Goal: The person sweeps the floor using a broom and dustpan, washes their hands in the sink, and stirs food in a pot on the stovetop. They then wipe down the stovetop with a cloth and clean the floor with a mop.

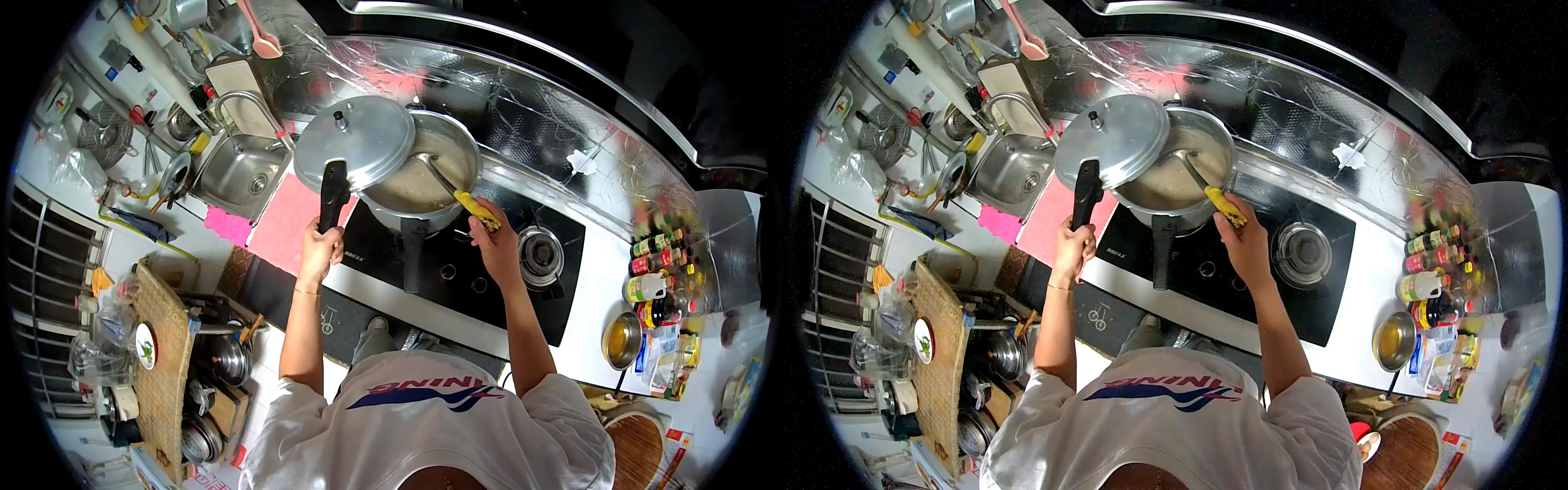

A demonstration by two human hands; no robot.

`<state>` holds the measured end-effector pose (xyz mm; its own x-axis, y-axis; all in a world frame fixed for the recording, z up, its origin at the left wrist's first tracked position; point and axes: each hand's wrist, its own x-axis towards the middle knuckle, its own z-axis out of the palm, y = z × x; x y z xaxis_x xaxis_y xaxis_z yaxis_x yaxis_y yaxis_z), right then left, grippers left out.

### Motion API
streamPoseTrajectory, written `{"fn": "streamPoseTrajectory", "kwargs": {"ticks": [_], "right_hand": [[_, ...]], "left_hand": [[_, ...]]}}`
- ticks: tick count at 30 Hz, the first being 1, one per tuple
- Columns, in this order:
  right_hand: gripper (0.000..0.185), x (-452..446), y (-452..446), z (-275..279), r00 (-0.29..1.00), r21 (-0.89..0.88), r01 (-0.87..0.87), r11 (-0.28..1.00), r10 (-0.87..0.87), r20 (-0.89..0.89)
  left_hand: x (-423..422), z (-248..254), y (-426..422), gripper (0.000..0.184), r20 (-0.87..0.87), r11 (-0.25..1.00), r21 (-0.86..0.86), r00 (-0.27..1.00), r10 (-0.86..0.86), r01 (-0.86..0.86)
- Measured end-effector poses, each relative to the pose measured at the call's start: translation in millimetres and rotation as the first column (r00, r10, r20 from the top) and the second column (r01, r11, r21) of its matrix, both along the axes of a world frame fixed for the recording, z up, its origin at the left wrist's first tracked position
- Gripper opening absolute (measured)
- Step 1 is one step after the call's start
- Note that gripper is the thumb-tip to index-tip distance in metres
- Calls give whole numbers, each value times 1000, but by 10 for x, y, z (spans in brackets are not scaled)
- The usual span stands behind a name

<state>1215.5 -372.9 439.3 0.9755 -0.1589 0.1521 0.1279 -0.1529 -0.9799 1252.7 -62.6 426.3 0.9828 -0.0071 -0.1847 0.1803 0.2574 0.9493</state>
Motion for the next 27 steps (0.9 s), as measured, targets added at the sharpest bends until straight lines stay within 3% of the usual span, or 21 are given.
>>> {"fn": "streamPoseTrajectory", "kwargs": {"ticks": [10,19,22,27], "right_hand": [[37,16,-4,-17,1000,-47,14,999,-14,4],[37,56,-78,-19,997,27,76,997,-76,21],[34,108,-146,-40,987,49,110,993,-115,109],[29,194,-271,51,984,23,166,986,-167,64]], "left_hand": [[-84,363,-232,12,13,992,-69,994,-108,109],[-153,156,-419,12,12,965,-123,972,-233,233],[-158,140,-448,12,5,959,-122,966,-257,255],[-144,99,-418,16,-18,962,-30,962,-273,273]]}}
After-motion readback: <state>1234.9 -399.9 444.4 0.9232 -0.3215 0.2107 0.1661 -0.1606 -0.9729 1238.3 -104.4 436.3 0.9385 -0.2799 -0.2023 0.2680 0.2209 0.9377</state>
